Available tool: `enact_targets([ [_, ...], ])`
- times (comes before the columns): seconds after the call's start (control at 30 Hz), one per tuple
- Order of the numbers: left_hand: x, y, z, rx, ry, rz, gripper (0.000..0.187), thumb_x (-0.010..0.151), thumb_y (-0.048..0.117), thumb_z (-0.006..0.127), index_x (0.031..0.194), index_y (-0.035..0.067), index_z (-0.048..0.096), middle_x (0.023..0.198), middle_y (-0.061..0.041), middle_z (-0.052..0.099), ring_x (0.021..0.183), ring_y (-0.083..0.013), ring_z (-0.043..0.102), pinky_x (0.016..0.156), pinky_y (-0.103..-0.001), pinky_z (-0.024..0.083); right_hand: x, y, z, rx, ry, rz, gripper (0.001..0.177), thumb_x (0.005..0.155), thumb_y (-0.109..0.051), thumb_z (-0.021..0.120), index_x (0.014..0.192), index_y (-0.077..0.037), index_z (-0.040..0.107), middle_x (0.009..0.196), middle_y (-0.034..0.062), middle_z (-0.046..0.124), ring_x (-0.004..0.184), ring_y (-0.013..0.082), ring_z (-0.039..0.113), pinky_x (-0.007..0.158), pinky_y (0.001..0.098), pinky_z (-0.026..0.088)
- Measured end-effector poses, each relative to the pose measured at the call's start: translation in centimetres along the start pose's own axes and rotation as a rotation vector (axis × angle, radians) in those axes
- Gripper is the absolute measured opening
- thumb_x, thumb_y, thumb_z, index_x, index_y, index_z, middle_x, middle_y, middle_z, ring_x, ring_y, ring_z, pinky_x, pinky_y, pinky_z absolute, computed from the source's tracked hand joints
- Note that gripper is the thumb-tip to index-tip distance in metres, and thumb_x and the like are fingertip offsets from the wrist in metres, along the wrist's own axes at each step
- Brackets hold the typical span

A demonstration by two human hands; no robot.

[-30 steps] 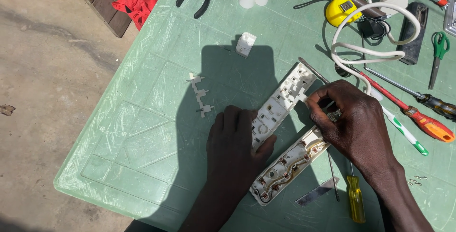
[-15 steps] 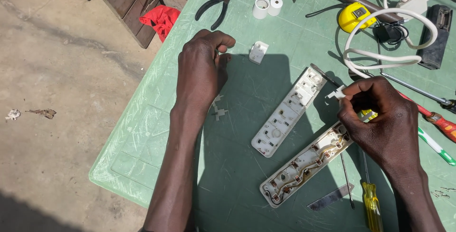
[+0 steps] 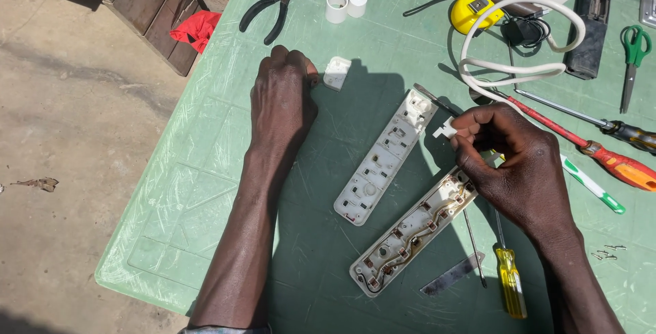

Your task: The person disassembles a white power strip on a green table, removing small white plastic components from the casing. They then use a yellow screwdriver to tighten screws on the internal wiring of the power strip.

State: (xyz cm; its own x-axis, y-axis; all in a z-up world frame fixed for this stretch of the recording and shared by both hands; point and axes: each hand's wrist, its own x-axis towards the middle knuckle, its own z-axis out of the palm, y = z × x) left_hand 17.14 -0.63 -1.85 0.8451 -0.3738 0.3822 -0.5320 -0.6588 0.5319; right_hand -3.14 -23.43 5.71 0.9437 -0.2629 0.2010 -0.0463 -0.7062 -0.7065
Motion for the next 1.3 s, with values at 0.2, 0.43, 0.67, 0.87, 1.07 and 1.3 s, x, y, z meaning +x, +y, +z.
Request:
enact_targets([
  [0.2,-0.2,3.3,-4.3,-0.423,0.037,-0.070,0.021,0.092,-0.002,0.051,0.103,0.012,0.062,0.085,0.001,0.063,0.077,-0.0168,0.061,0.074,-0.035,0.050,0.3,0.4,-0.7,0.071,0.033,0.041,0.015,0.097,0.001,0.070,0.110,-0.004,0.065,0.095,0.0040,0.066,0.084,0.0093,0.061,0.079,0.0223,0.052],
  [0.43,-1.6,8.6,-3.9,-1.155,-0.160,-0.254,0.017,0.096,0.014,0.063,0.109,0.004,0.068,0.091,-0.015,0.076,0.073,-0.0141,0.067,0.066,-0.024,0.056,0.3,-0.4,-1.1,0.298,-0.005,0.195,0.027,0.095,-0.001,0.070,0.120,-0.007,0.065,0.093,0.0031,0.071,0.085,0.0068,0.064,0.078,0.0210,0.054],
  [0.67,-3.2,11.3,-1.6,-1.531,-0.245,-0.333,0.013,0.086,0.010,0.078,0.097,0.005,0.073,0.101,-0.014,0.078,0.083,-0.0155,0.073,0.071,-0.024,0.058,-0.1,-0.5,-1.3,0.468,0.054,0.258,0.008,0.101,-0.010,0.063,0.101,-0.004,0.070,0.094,0.0053,0.070,0.076,0.0131,0.062,0.069,0.0258,0.052],
  [0.87,-3.8,12.2,-1.0,-1.516,-0.276,-0.312,0.015,0.089,0.011,0.077,0.100,0.002,0.070,0.086,-0.010,0.072,0.076,-0.0178,0.071,0.068,-0.027,0.060,-0.3,-1.8,-1.4,0.546,0.074,0.204,0.015,0.092,-0.010,0.071,0.105,-0.003,0.068,0.087,0.0103,0.071,0.075,0.0215,0.078,0.073,0.0313,0.066],
  [1.07,-4.5,13.6,-1.1,-1.571,-0.374,-0.270,0.017,0.092,0.012,0.075,0.104,0.002,0.069,0.094,-0.012,0.073,0.081,-0.0195,0.073,0.071,-0.028,0.062,-0.6,-2.2,-1.0,0.577,0.127,0.108,0.020,0.092,-0.007,0.074,0.107,-0.003,0.061,0.089,0.0098,0.068,0.074,0.0182,0.072,0.070,0.0283,0.064],
  [1.3,-4.5,13.9,-1.5,-1.574,-0.372,-0.287,0.018,0.090,0.012,0.077,0.102,0.001,0.069,0.092,-0.012,0.073,0.078,-0.0181,0.071,0.071,-0.028,0.062,-0.9,-2.3,-1.1,0.493,0.175,0.084,0.014,0.092,-0.006,0.075,0.100,-0.005,0.063,0.092,0.0105,0.073,0.080,0.0198,0.077,0.074,0.0303,0.065],
])
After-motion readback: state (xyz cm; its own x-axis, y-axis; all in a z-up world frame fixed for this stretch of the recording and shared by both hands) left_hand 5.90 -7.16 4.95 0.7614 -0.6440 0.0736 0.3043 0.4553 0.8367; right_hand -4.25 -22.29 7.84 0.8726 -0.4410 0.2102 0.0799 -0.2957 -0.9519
